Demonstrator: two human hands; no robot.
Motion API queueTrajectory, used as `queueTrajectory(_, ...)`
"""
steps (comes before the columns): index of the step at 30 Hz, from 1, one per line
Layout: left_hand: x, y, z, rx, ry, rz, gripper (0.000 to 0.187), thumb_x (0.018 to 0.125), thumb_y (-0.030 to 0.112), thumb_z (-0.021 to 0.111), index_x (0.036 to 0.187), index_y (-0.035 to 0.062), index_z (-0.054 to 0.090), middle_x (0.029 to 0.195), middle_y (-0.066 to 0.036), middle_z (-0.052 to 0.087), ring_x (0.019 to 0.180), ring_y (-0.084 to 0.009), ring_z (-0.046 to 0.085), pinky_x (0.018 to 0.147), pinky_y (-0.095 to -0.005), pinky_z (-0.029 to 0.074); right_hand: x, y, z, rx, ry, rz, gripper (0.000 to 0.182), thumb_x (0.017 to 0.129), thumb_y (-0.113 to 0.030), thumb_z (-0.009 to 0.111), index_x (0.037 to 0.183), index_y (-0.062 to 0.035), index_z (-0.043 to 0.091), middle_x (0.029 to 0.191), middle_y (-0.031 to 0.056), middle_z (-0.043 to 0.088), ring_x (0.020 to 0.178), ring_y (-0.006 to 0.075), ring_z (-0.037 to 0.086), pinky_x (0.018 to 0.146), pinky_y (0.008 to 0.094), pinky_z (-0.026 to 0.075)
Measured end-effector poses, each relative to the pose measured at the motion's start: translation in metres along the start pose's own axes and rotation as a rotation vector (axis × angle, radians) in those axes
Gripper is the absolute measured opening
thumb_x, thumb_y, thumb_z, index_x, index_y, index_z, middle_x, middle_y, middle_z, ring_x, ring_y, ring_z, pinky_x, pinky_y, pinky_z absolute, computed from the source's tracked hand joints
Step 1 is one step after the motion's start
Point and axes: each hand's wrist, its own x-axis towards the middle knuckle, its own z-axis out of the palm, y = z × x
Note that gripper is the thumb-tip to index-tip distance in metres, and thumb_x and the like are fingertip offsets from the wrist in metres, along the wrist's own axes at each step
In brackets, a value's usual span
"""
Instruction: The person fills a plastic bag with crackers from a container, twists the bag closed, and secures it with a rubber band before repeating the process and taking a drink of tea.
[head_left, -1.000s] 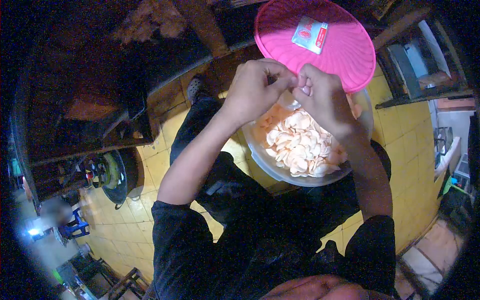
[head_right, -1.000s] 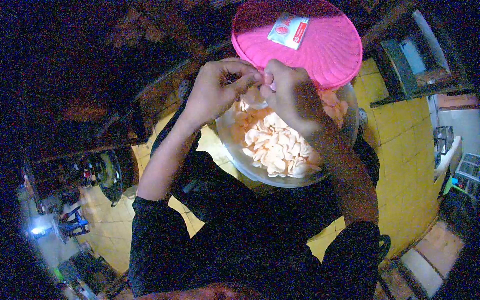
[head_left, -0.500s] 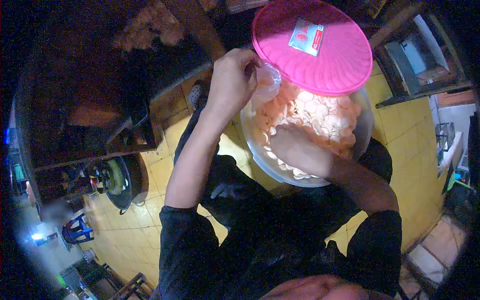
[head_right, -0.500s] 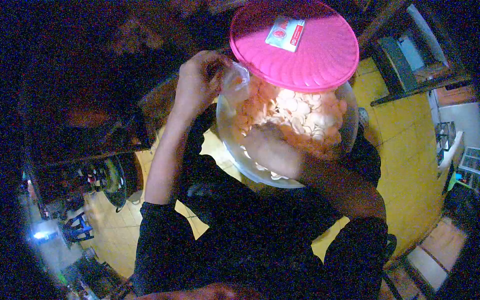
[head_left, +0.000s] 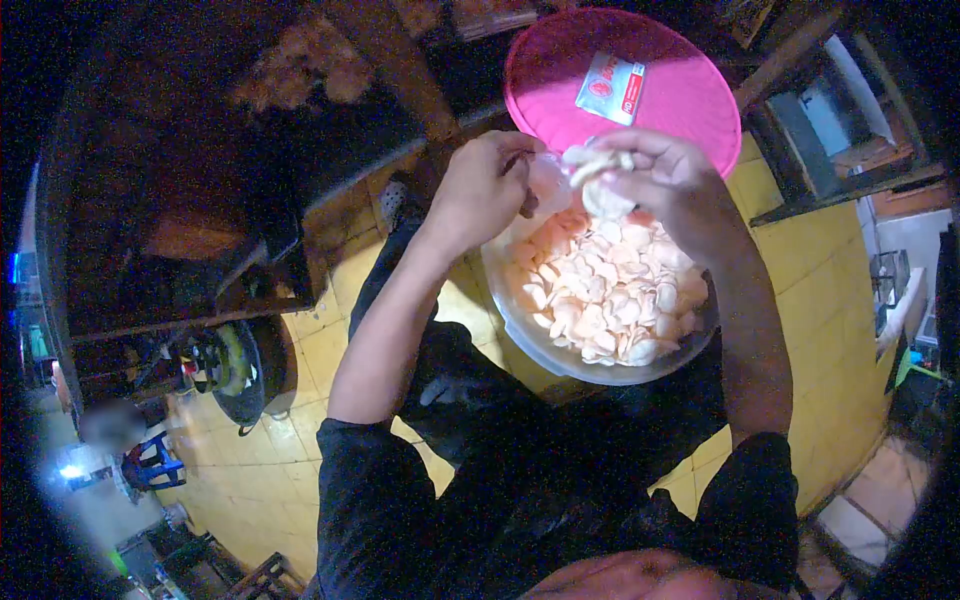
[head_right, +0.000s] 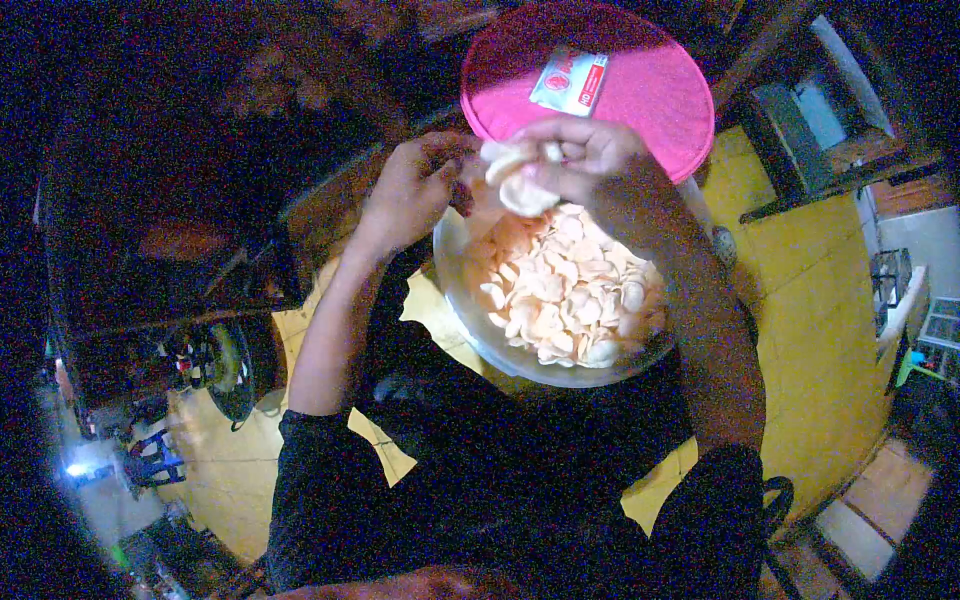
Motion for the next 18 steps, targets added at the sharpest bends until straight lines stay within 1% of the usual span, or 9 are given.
queueTrajectory(2,-0.002,0.005,0.007,-0.116,-0.035,-0.051,0.03,0.092,-0.001,0.046,0.119,-0.0052,0.059,0.092,-0.011,0.068,0.071,-0.0169,0.066,0.065,-0.0312,0.055,0.003,0.005,0.0,0.439,0.132,-0.149,0.035,0.09,-0.006,0.061,0.123,0.0044,0.053,0.108,0.0157,0.067,0.102,0.0231,0.066,0.089,0.0339,0.055)
queueTrajectory(4,-0.003,0.01,0.013,-0.457,-0.115,-0.108,0.034,0.096,0.007,0.046,0.126,-0.0041,0.056,0.1,-0.011,0.068,0.081,-0.0178,0.066,0.073,-0.0309,0.055,0.007,0.015,0.0,0.464,0.096,-0.194,0.038,0.093,-0.007,0.058,0.127,0.0053,0.048,0.113,0.0171,0.064,0.1,0.0236,0.066,0.089,0.035,0.055)
queueTrajectory(6,-0.005,0.02,0.013,-0.576,-0.14,-0.138,0.035,0.096,0.008,0.046,0.127,-0.0035,0.056,0.103,-0.011,0.068,0.085,-0.0179,0.066,0.076,-0.0309,0.054,0.01,0.022,0.004,0.48,0.101,-0.14,0.034,0.094,-0.006,0.056,0.125,0.005,0.049,0.11,0.0159,0.064,0.099,0.0226,0.066,0.087,0.0347,0.056)
queueTrajectory(8,-0.005,0.023,0.014,-0.698,-0.164,-0.17,0.036,0.096,0.009,0.045,0.128,-0.003,0.055,0.106,-0.011,0.068,0.09,-0.0181,0.065,0.08,-0.031,0.054,0.011,0.028,0.004,0.456,0.118,-0.1,0.034,0.095,-0.007,0.056,0.126,0.0039,0.049,0.107,0.0148,0.065,0.097,0.0212,0.066,0.084,0.0326,0.057)
queueTrajectory(10,-0.004,0.021,0.014,-0.78,-0.15,-0.198,0.035,0.097,0.014,0.05,0.128,-0.0021,0.056,0.107,-0.011,0.068,0.091,-0.0172,0.065,0.08,-0.0314,0.054,0.012,0.032,0.0,0.17,0.179,-0.145,0.032,0.095,-0.008,0.055,0.124,0.0029,0.051,0.107,0.0138,0.065,0.096,0.0191,0.066,0.081,0.0307,0.057)
queueTrajectory(11,-0.005,0.022,0.015,-0.78,-0.145,-0.196,0.035,0.097,0.014,0.05,0.128,-0.0021,0.056,0.107,-0.011,0.068,0.091,-0.0172,0.065,0.08,-0.0314,0.054,0.011,0.032,0.001,0.168,0.174,-0.147,0.032,0.095,-0.008,0.055,0.124,0.0029,0.051,0.107,0.0138,0.065,0.096,0.0191,0.066,0.081,0.0307,0.057)
queueTrajectory(14,-0.009,0.026,0.018,-0.659,-0.084,-0.142,0.036,0.097,0.022,0.058,0.125,-0.0011,0.059,0.106,-0.009,0.069,0.088,-0.0153,0.066,0.077,-0.0305,0.054,0.005,0.023,0.007,0.184,0.172,-0.034,0.029,0.095,-0.009,0.055,0.122,0.0019,0.053,0.104,0.0131,0.067,0.09,0.0169,0.067,0.076,0.0293,0.058)
queueTrajectory(16,-0.009,0.025,0.019,-0.554,-0.08,-0.085,0.034,0.094,0.025,0.065,0.117,0.0004,0.066,0.099,-0.007,0.07,0.082,-0.0126,0.066,0.073,-0.0285,0.053,0.004,0.017,0.007,-0.025,0.119,-0.02,0.029,0.094,-0.008,0.057,0.121,0.0031,0.054,0.098,0.0122,0.069,0.084,0.0152,0.068,0.071,0.0281,0.058)
queueTrajectory(18,-0.008,0.023,0.021,-0.53,-0.075,-0.066,0.029,0.093,0.019,0.066,0.113,-0.0014,0.067,0.094,-0.007,0.07,0.078,-0.0113,0.065,0.069,-0.0266,0.054,0.004,0.024,0.007,-0.103,0.137,-0.027,0.03,0.093,-0.008,0.059,0.12,0.0029,0.055,0.095,0.0124,0.069,0.081,0.0161,0.069,0.069,0.0293,0.058)
